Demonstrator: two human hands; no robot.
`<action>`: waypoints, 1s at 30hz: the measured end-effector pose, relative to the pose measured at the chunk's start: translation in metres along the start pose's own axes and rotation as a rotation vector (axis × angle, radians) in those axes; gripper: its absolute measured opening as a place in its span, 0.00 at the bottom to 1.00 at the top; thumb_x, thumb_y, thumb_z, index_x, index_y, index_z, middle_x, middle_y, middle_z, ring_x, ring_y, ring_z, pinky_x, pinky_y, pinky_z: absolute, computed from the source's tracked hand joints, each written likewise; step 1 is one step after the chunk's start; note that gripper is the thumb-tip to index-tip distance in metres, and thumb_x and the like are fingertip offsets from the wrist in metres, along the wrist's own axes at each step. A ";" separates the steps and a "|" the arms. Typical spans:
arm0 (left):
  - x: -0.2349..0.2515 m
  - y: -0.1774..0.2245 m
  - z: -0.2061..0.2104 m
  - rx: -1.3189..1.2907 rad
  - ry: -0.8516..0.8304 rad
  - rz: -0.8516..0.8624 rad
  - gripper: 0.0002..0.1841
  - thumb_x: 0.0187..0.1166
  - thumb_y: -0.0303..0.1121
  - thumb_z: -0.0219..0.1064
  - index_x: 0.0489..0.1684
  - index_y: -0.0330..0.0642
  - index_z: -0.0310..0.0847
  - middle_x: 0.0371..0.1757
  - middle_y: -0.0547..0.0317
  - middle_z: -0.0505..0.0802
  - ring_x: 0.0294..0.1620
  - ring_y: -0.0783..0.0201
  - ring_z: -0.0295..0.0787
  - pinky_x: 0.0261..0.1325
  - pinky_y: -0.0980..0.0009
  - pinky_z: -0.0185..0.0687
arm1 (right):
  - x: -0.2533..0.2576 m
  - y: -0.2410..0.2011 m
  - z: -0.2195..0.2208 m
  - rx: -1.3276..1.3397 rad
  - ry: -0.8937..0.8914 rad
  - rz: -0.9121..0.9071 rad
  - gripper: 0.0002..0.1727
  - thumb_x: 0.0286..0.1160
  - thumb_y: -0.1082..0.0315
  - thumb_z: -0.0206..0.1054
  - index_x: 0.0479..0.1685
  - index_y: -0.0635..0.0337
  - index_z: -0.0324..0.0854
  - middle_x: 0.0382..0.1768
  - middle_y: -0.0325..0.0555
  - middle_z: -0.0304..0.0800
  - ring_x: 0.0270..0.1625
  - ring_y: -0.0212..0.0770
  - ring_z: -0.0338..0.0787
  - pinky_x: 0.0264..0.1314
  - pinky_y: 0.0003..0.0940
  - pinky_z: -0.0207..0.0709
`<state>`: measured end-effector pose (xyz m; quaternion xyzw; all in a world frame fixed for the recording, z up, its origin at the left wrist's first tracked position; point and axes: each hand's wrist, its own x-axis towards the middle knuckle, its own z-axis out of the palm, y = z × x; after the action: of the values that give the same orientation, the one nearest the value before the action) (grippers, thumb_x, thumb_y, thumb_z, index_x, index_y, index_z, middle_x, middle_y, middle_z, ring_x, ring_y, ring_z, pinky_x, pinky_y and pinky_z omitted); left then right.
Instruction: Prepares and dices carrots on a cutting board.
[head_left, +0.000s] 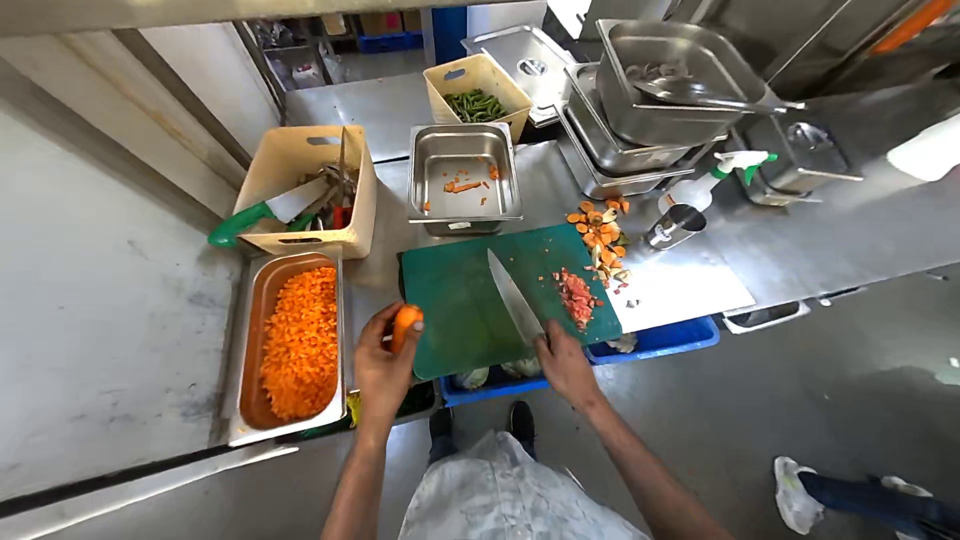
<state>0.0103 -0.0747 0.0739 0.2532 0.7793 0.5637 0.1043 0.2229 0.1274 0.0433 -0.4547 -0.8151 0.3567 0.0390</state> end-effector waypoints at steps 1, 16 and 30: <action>0.001 -0.001 0.006 0.057 -0.017 0.025 0.24 0.75 0.41 0.77 0.70 0.44 0.83 0.62 0.56 0.91 0.55 0.63 0.92 0.54 0.62 0.93 | -0.007 -0.001 0.005 0.000 -0.031 -0.017 0.18 0.89 0.53 0.58 0.64 0.55 0.76 0.31 0.49 0.87 0.35 0.50 0.91 0.41 0.54 0.86; 0.020 -0.060 0.089 0.394 -0.419 0.240 0.18 0.74 0.41 0.78 0.57 0.43 0.87 0.60 0.50 0.91 0.64 0.52 0.88 0.69 0.51 0.85 | -0.019 -0.017 0.014 -0.436 -0.353 0.091 0.20 0.87 0.61 0.56 0.75 0.51 0.69 0.45 0.58 0.91 0.51 0.61 0.93 0.52 0.60 0.85; 0.027 -0.065 0.084 0.219 -0.491 0.363 0.17 0.71 0.34 0.81 0.54 0.41 0.88 0.61 0.50 0.90 0.62 0.54 0.88 0.67 0.55 0.86 | -0.036 -0.053 -0.029 -0.631 -0.422 0.062 0.19 0.83 0.64 0.61 0.71 0.47 0.71 0.41 0.53 0.91 0.46 0.59 0.93 0.46 0.58 0.86</action>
<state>0.0073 -0.0072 -0.0124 0.5261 0.7289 0.4082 0.1591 0.2173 0.0982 0.1067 -0.3855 -0.8608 0.1751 -0.2824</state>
